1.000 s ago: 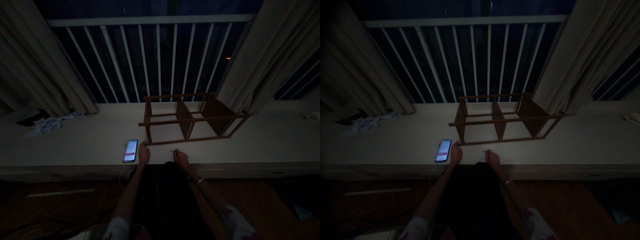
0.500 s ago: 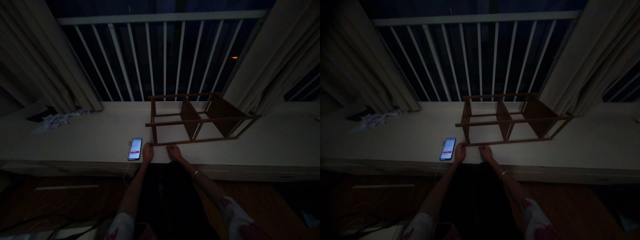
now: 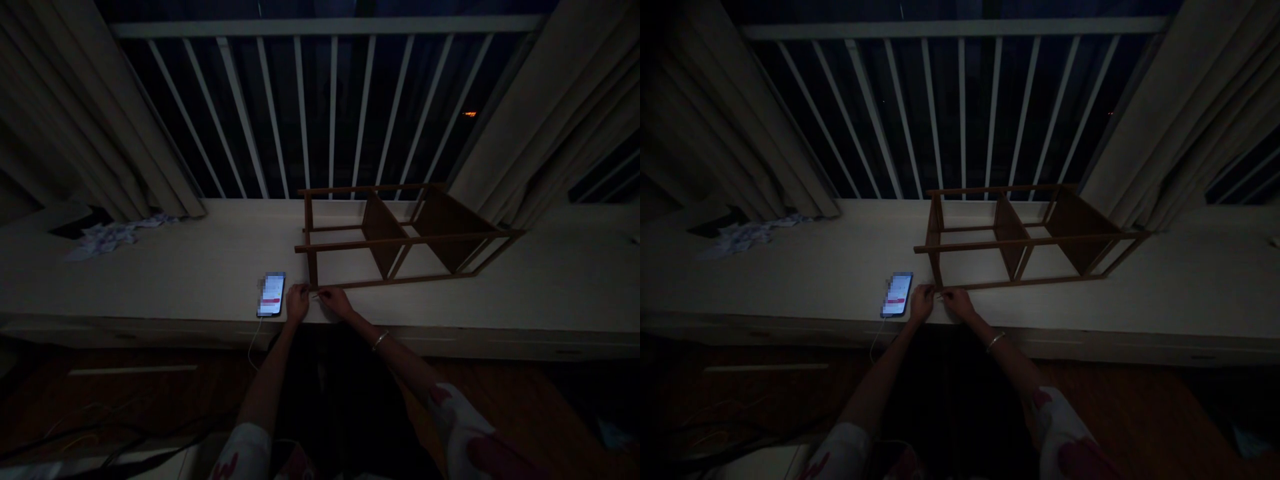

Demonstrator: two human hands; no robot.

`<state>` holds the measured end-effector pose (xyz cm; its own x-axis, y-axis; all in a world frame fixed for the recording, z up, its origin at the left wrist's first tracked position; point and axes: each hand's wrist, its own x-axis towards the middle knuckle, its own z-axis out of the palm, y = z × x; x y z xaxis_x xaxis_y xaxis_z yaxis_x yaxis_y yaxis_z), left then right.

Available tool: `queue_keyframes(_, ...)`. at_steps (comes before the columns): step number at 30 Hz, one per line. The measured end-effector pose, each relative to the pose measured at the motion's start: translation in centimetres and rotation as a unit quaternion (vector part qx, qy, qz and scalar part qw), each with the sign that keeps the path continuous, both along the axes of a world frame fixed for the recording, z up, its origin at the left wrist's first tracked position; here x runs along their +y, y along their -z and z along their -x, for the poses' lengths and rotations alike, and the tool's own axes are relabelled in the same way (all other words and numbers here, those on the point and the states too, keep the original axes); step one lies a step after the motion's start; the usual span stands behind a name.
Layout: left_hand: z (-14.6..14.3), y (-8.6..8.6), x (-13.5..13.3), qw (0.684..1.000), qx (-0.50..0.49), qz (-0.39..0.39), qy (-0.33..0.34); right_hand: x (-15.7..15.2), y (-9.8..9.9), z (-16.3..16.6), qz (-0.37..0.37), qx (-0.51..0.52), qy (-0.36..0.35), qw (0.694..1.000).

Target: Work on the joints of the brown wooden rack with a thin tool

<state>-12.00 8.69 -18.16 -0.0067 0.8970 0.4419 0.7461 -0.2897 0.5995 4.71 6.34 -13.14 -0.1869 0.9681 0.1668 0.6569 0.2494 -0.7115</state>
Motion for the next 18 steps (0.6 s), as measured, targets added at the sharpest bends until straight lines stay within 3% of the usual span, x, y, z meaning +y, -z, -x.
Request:
queue_keyframes(9, 0.0, 0.2, 0.1, 1.0, -0.017, 0.0, -0.005, 0.2, 0.4, -0.2, 0.038, -0.06, 0.079, 0.994)
queue_keyframes(18, 0.1, 0.0, 0.1, 1.0, -0.021, 0.0, 0.008, -1.0, -1.6, 0.0, 0.062, -0.13, 0.041, 0.989)
